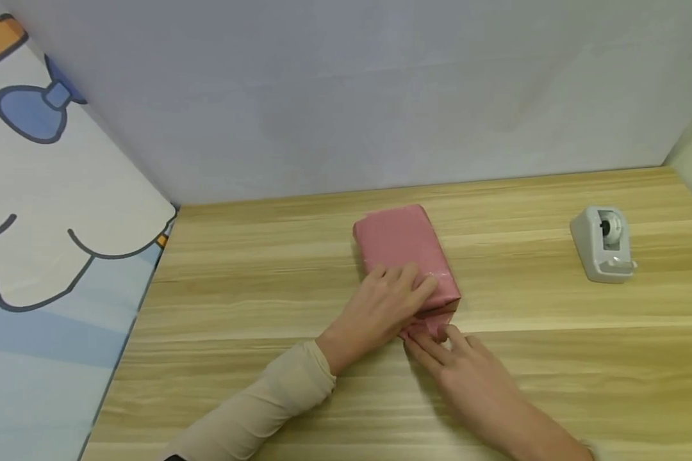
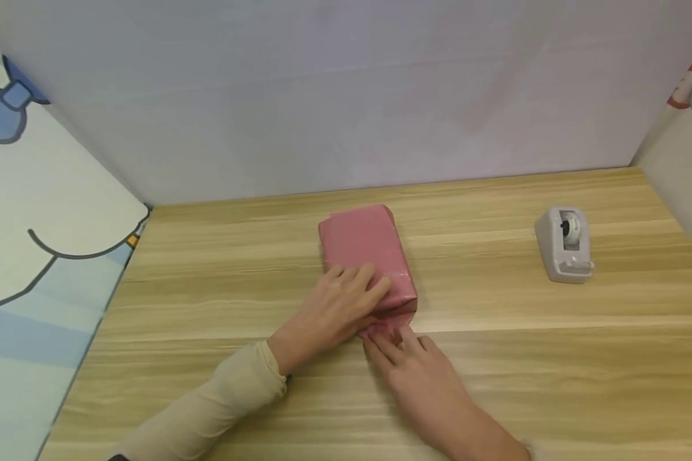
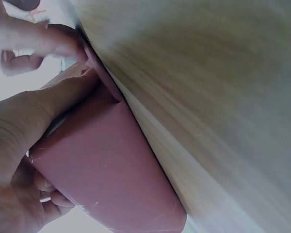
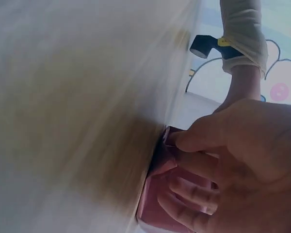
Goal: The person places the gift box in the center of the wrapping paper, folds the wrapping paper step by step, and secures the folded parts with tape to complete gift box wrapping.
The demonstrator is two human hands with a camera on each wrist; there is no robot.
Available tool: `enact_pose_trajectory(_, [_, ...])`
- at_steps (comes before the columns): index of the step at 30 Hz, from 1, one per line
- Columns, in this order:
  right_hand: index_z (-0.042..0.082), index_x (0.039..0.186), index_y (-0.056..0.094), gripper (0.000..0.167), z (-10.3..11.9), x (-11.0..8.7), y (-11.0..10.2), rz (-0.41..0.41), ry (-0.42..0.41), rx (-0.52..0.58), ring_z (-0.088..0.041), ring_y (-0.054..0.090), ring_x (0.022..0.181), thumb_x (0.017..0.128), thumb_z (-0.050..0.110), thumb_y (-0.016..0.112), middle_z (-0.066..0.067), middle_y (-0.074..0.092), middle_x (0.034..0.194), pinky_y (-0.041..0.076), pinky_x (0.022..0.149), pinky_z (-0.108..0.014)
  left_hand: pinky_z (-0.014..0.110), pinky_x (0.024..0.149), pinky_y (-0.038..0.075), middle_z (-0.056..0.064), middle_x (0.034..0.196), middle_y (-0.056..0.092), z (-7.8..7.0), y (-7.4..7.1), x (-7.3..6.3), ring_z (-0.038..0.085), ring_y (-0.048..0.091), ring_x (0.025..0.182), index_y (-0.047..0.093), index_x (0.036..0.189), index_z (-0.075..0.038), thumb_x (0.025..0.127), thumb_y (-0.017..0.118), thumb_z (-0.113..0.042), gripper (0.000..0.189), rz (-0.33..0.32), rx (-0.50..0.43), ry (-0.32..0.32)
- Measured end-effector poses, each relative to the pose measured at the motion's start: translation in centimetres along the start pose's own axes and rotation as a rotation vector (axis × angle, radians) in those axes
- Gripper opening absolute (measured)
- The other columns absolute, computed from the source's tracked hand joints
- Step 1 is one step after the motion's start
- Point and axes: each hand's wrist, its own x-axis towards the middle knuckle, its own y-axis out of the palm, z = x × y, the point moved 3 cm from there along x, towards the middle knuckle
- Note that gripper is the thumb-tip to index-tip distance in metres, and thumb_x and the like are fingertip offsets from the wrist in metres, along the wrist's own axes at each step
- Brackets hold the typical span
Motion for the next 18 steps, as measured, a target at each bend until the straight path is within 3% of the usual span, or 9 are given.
enact_pose_trajectory(4, [0.009, 0.14, 0.065, 0.064, 0.3, -0.5, 0.1, 0.027, -0.032, -0.025, -0.024, 0.063, 0.127, 0.077, 0.009, 0.079, -0.002, 0.07, 0.139, 0.054, 0.101, -0.044, 0.024, 0.062, 0.038, -0.001, 0.092, 0.051, 0.0, 0.1, 0.0, 0.014, 0.05, 0.073, 0.05, 0.113, -0.017, 0.105, 0.057, -0.023, 0.012, -0.007, -0.002, -0.002])
enact_pose_trajectory(9, [0.005, 0.134, 0.068, 0.061, -0.1, -1.2, -0.4, 0.051, -0.021, 0.069, -0.025, 0.066, 0.127, 0.075, 0.011, 0.082, -0.007, 0.073, 0.132, 0.052, 0.108, -0.049, 0.024, 0.062, 0.038, -0.002, 0.09, 0.051, -0.1, 0.1, 0.1, 0.014, 0.05, 0.072, 0.051, 0.112, -0.017, 0.106, 0.052, -0.017, 0.006, -0.018, 0.0, -0.012])
enact_pose_trajectory(14, [0.002, 0.141, 0.063, 0.061, -0.5, -1.2, -0.4, 0.091, -0.001, 0.156, -0.03, 0.063, 0.133, 0.082, 0.007, 0.079, -0.012, 0.068, 0.14, 0.049, 0.111, -0.052, 0.024, 0.063, 0.038, -0.002, 0.09, 0.05, -0.3, 0.1, 0.0, 0.013, 0.049, 0.07, 0.051, 0.11, -0.018, 0.101, 0.065, -0.039, 0.027, -0.015, 0.013, -0.027])
enact_pose_trajectory(18, [0.002, 0.142, 0.063, 0.065, -0.5, -1.2, -0.1, 0.109, -0.012, 0.136, -0.031, 0.061, 0.136, 0.079, 0.008, 0.08, -0.012, 0.067, 0.142, 0.048, 0.112, -0.053, 0.023, 0.062, 0.038, -0.003, 0.087, 0.047, -0.7, 0.0, 0.1, 0.012, 0.045, 0.068, 0.049, 0.109, -0.019, 0.094, 0.066, -0.058, 0.045, 0.005, 0.061, -0.045])
